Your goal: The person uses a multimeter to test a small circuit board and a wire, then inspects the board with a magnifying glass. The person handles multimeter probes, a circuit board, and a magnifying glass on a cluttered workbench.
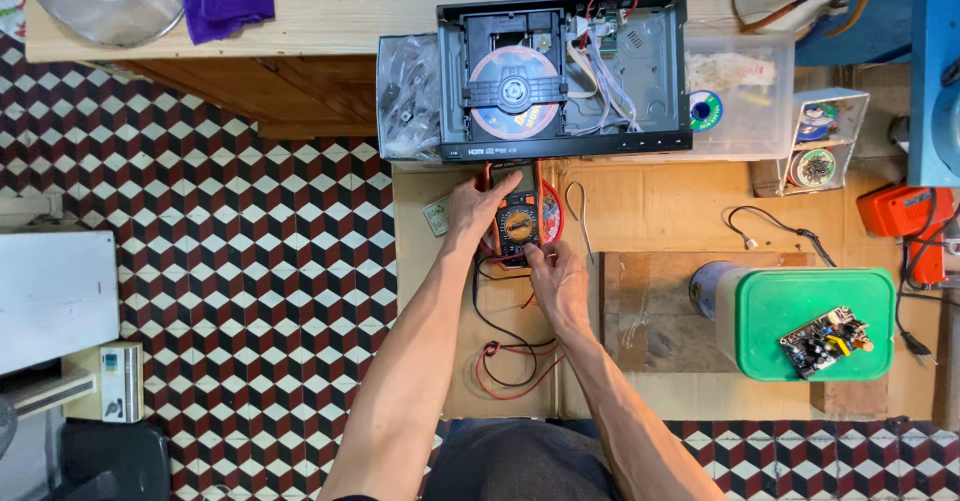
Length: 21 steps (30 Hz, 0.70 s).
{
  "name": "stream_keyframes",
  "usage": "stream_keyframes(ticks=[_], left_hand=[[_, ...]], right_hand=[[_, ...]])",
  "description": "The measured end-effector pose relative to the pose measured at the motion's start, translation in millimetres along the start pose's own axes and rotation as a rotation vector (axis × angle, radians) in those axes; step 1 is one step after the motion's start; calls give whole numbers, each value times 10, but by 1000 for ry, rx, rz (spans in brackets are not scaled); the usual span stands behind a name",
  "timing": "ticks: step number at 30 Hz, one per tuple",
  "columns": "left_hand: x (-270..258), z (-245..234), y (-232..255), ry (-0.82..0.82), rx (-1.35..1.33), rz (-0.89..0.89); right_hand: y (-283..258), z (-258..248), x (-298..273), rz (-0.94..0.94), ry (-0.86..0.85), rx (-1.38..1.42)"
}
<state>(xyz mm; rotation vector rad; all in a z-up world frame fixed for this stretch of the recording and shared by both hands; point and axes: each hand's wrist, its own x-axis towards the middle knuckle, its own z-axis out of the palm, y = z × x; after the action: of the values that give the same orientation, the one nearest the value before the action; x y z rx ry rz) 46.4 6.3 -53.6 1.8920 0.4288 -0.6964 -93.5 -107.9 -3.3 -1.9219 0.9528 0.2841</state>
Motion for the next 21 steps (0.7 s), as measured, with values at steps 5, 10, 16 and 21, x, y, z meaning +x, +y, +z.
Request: stream_keyframes(ticks=[5,10,16,21], left_hand=[[-98,6,-24,-123,-433,-11],[-877,7,2,116,-481,-24],[-2259,-165,238,-4,-845,-8],[-3202,-113,339,-185,-945,141]], right_hand=[[78,-90,-83,1,35,152],[214,-315,-184,-125,79,198],[70,-757,-646,-301,133,353],[41,-1179,-1170,-329,204,565]])
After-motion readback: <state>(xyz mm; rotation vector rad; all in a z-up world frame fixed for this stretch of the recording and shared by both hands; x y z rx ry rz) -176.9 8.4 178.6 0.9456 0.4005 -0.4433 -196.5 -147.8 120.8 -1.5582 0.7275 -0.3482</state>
